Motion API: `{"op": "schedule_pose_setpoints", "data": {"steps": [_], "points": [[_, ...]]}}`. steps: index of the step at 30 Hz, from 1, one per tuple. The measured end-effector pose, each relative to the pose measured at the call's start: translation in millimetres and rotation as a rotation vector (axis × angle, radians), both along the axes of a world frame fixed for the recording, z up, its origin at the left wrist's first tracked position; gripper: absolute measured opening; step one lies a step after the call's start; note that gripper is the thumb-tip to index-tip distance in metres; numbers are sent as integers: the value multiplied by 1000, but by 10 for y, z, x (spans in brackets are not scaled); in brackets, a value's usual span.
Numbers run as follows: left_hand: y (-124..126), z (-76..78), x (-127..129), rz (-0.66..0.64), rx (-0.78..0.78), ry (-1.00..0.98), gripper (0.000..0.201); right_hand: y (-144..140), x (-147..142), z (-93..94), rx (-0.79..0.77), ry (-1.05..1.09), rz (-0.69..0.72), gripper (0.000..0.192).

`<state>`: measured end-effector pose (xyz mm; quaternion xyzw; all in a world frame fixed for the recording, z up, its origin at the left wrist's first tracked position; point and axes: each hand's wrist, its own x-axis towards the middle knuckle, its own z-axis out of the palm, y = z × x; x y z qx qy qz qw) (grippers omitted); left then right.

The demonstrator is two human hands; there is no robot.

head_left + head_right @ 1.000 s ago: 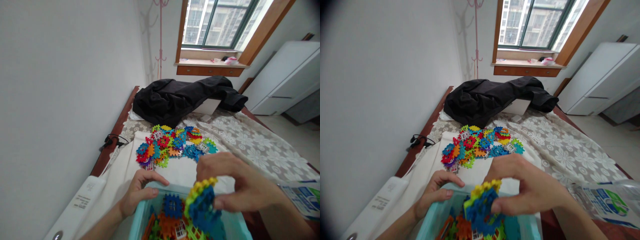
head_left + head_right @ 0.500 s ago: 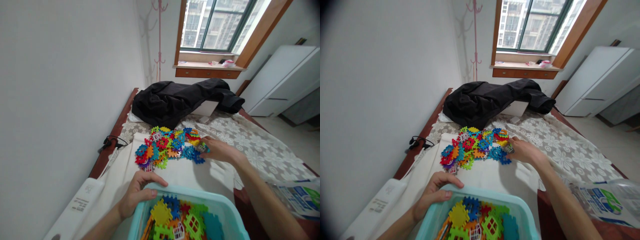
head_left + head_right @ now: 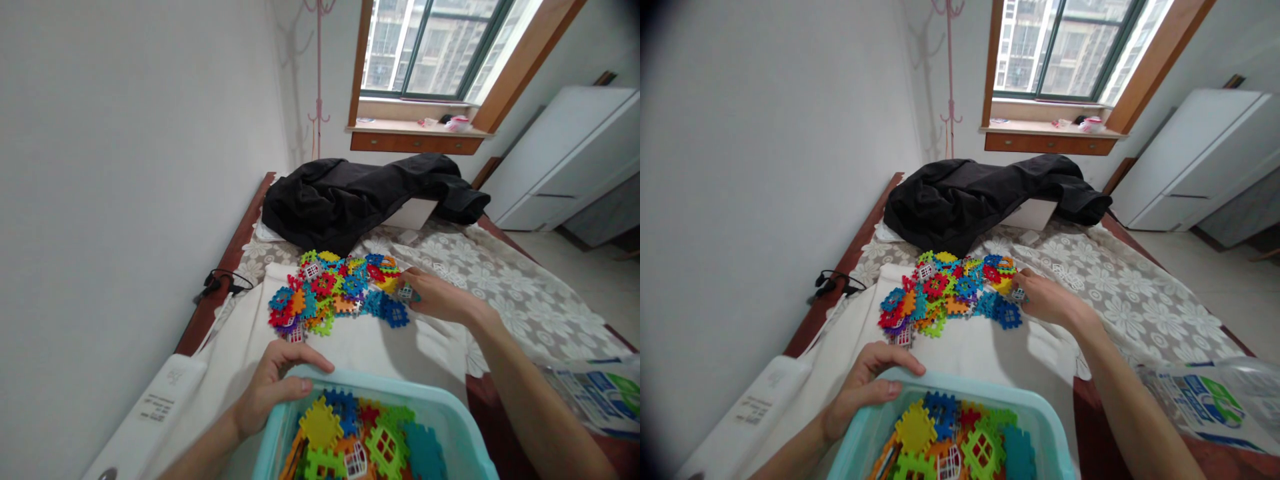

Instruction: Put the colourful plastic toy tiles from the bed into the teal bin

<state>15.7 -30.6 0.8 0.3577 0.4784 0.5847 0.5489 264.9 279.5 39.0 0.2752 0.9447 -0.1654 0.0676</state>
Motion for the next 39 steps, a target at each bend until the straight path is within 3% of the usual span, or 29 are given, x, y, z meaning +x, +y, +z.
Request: {"op": "schedule_pose_setpoints", "data": {"steps": [4, 10, 17, 23, 29, 34, 39], "points": [[5, 7, 2, -11, -35, -12, 28, 12, 36, 24, 13, -35, 0, 45], [4, 15, 2, -5, -34, -35, 28, -3, 22, 16, 26, -146, -83, 72], [11, 1, -7, -42, -28, -75, 28, 26, -44, -18, 119, -125, -63, 38], [5, -18, -4, -32, -9, -49, 28, 110, 15, -61, 118, -155, -127, 49], [6, -11, 8, -31, -9, -65, 27, 23, -79, -34, 166, -202, -77, 40], [2, -16, -7, -43, -8, -47, 29, 25, -66, 18, 208, -206, -107, 22], [-7, -36, -5, -37, -33, -57, 30, 51, 2, -9, 256, -192, -72, 32]]}}
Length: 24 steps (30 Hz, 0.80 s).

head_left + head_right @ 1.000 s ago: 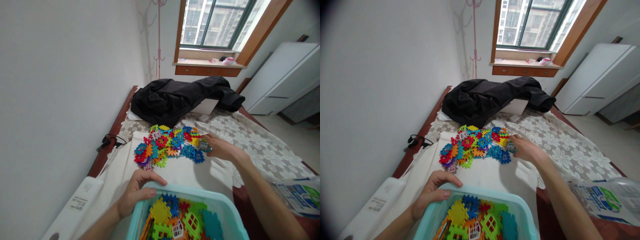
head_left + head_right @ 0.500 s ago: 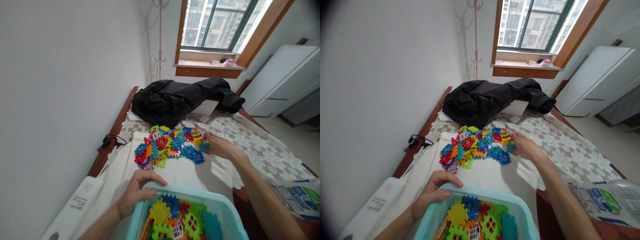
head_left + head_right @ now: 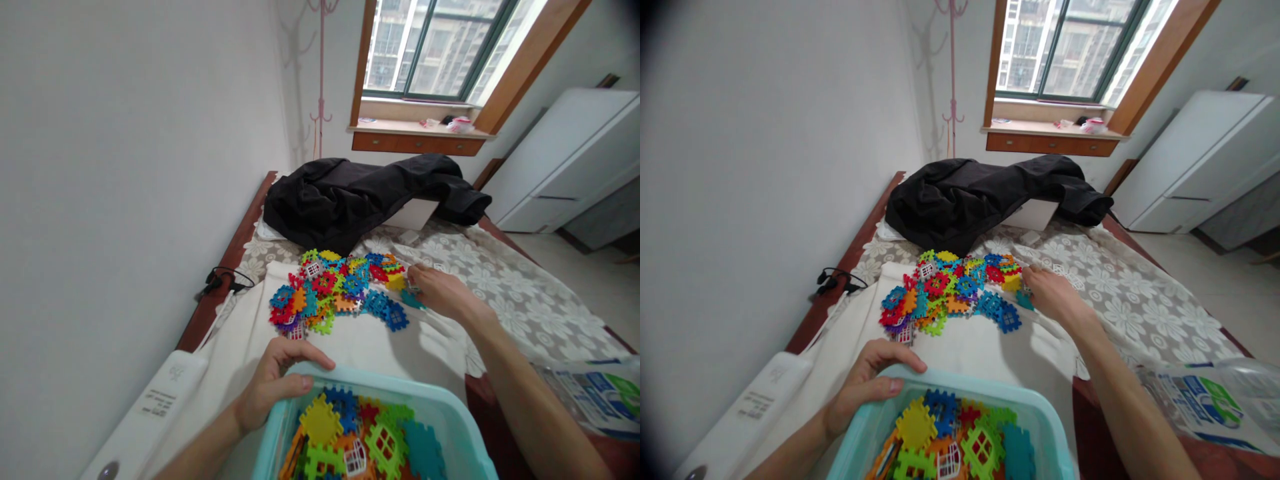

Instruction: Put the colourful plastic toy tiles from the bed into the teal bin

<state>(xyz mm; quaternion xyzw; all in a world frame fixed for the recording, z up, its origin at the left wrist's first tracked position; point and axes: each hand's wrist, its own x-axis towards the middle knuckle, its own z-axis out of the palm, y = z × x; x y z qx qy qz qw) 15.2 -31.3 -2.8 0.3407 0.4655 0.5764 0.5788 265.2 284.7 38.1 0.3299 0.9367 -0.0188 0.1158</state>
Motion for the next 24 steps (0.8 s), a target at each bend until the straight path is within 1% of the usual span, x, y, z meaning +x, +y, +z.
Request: {"op": "schedule_pose_setpoints", "data": {"steps": [4, 7, 10, 14, 17, 21, 24], "points": [[5, 7, 7, 1, -11, -2, 30, -7, 44, 3, 17, -1, 46, 35], [13, 27, 6, 1, -7, 9, 29, -25, 22, 49, 30, 90, 86, 32], [17, 42, 5, 11, -2, 36, 30, -19, -4, 58, -37, 174, 127, 34], [17, 43, 0, 16, -14, 66, 32, 38, 36, -33, -92, 88, 82, 49], [18, 36, -6, -9, -4, 57, 31, 79, 75, -92, -151, 60, 94, 59], [20, 39, -7, -10, 22, 51, 28, 90, 75, -87, -195, 47, 100, 73], [21, 49, -5, -8, 27, 45, 28, 78, 75, -70, -211, 30, 92, 77]]}}
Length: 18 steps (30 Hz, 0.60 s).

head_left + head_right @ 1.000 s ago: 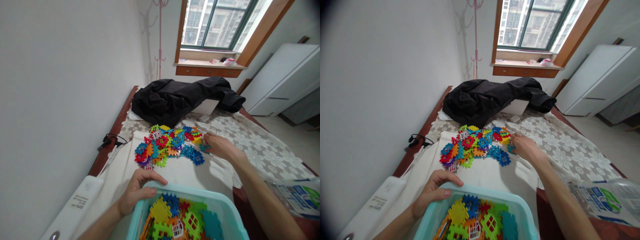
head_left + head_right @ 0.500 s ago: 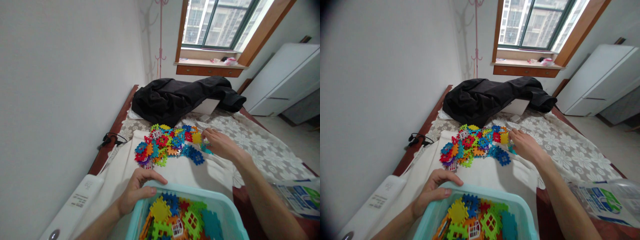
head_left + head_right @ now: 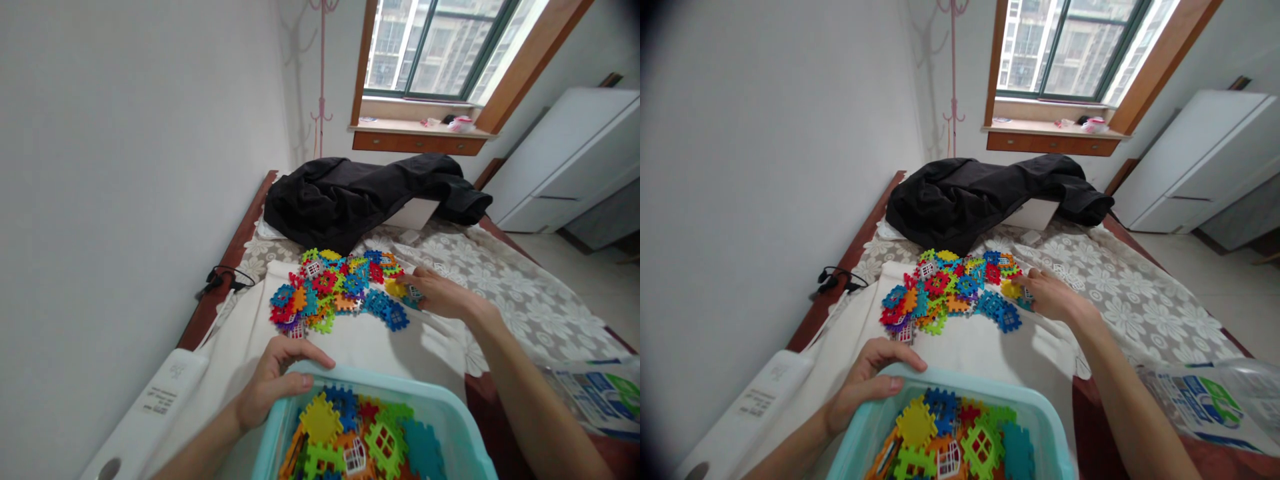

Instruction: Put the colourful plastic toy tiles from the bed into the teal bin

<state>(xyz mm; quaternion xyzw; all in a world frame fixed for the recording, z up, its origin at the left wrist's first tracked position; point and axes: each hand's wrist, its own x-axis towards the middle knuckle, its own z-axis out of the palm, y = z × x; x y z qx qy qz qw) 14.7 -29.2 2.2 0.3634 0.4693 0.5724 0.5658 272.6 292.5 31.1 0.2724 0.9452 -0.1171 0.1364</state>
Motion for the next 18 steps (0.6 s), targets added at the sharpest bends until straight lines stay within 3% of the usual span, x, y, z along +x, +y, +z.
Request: {"op": "schedule_pose_setpoints", "data": {"steps": [11, 14, 18], "points": [[-19, -28, 14, 12, 1, -45, 28, 140, 97, -110, -92, 33, 50, 78], [-15, -41, 13, 7, 14, -42, 29, 103, 95, -98, -72, -6, 23, 84], [-2, -44, 5, 6, 43, -24, 27, -11, 54, -43, 9, -70, -11, 75]]}}
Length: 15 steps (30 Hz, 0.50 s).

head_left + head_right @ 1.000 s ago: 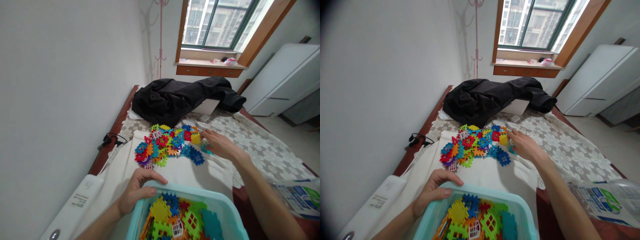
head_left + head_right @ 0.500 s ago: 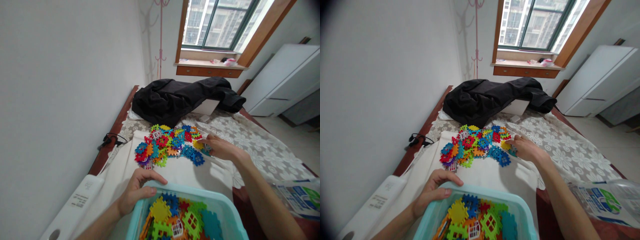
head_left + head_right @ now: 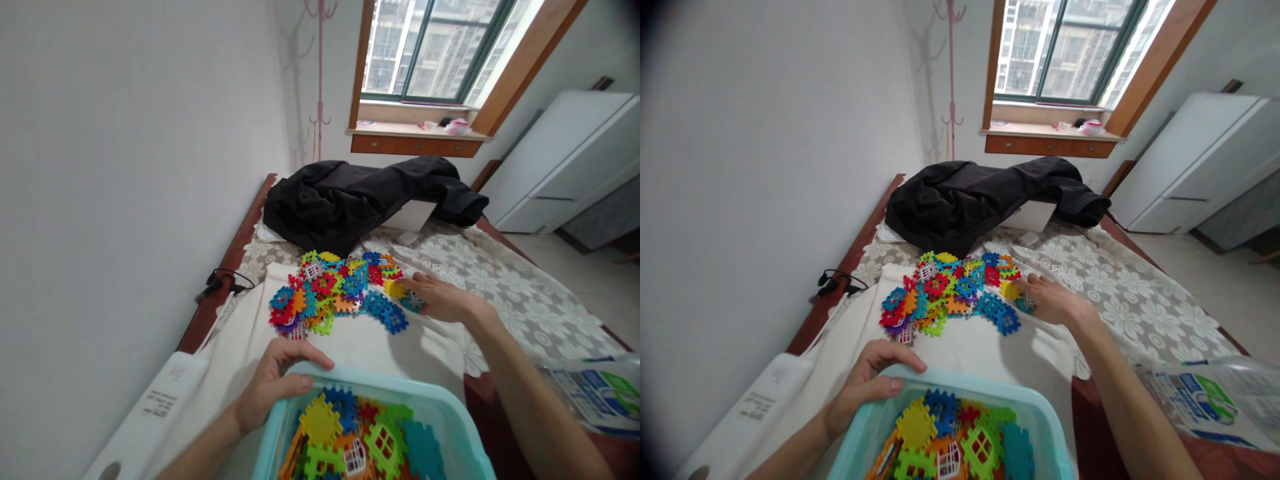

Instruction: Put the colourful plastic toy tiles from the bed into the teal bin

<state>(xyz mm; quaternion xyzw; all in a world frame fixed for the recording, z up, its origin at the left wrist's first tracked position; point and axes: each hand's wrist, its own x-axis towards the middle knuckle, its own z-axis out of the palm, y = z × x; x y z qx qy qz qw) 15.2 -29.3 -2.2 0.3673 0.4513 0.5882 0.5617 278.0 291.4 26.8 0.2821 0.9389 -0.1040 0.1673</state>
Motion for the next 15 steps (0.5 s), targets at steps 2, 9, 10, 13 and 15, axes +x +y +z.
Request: {"op": "schedule_pose_setpoints", "data": {"steps": [2, 9, 10, 13, 15], "points": [[6, 2, -5, -9, -1, 3, 27, -38, -36, 5, 46, -6, -11, 65], [14, 62, 4, -8, -7, 10, 27, -106, -158, -96, 63, -14, 49, 49], [16, 73, 8, -4, -8, 9, 26, -119, -163, -105, 66, -24, 46, 51], [17, 89, 19, 0, -18, 6, 26, -137, -169, -107, 61, -31, 27, 55], [12, 85, 24, 7, -31, 1, 27, -117, -175, -94, 45, -4, 24, 48]]}}
